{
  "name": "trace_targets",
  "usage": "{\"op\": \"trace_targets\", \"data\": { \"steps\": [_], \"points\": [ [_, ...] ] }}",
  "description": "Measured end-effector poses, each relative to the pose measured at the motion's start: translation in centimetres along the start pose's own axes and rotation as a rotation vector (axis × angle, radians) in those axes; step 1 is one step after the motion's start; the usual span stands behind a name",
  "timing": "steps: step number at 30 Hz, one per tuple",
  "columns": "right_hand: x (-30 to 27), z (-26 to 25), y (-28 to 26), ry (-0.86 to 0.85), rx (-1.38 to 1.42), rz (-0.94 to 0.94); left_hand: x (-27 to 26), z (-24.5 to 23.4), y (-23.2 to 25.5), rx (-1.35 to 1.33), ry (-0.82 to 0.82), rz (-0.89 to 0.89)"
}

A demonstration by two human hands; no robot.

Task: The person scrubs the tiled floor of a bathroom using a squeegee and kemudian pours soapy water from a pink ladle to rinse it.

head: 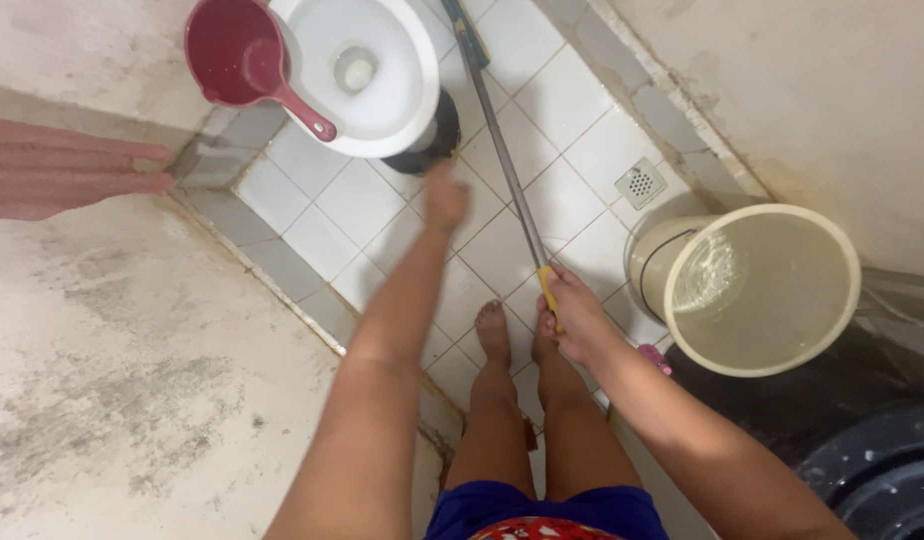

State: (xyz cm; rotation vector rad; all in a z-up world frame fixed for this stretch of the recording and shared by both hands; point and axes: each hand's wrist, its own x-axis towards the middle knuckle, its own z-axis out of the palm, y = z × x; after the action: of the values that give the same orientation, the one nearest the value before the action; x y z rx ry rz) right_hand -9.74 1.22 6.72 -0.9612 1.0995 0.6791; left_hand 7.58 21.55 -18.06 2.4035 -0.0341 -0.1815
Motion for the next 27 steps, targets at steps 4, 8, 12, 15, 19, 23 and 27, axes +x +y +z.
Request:
{"op": "trace_targets", "data": {
  "steps": [4,8,12,15,19,23,27],
  "points": [
    [0.1,-1.6,1.6,-0.008,-0.102,-0.021,5.4,-7.3,-8.0,-0.026,0.386,-0.376],
    [1.6,-2.5,3.1,0.020,-0.177,-0.092,10.1,-12.8,-10.9,-0.175,0.587,-0.649],
    [2.9,-2.1,4.2,0.016,-0.183,-0.148,12.4,-15.3,-9.9,-0.415,0.616,-0.748],
    [3.1,-1.6,4.5,0.011,-0.176,-0.145,12.9,-15.9,-10.1,-0.547,0.576,-0.821],
    [4.4,-0.8,3.2,0.055,-0.235,-0.169,14.9,-16.2,-12.6,-0.604,0.531,-0.802],
    [5.1,-1.1,2.1,0.067,-0.325,-0.392,15.7,-14.6,-14.5,-0.732,0.419,-0.811],
    [5.3,-1.7,1.0,0.048,-0.255,-0.416,15.0,-10.6,-12.5,-0.601,0.274,-0.541]
  ]
}}
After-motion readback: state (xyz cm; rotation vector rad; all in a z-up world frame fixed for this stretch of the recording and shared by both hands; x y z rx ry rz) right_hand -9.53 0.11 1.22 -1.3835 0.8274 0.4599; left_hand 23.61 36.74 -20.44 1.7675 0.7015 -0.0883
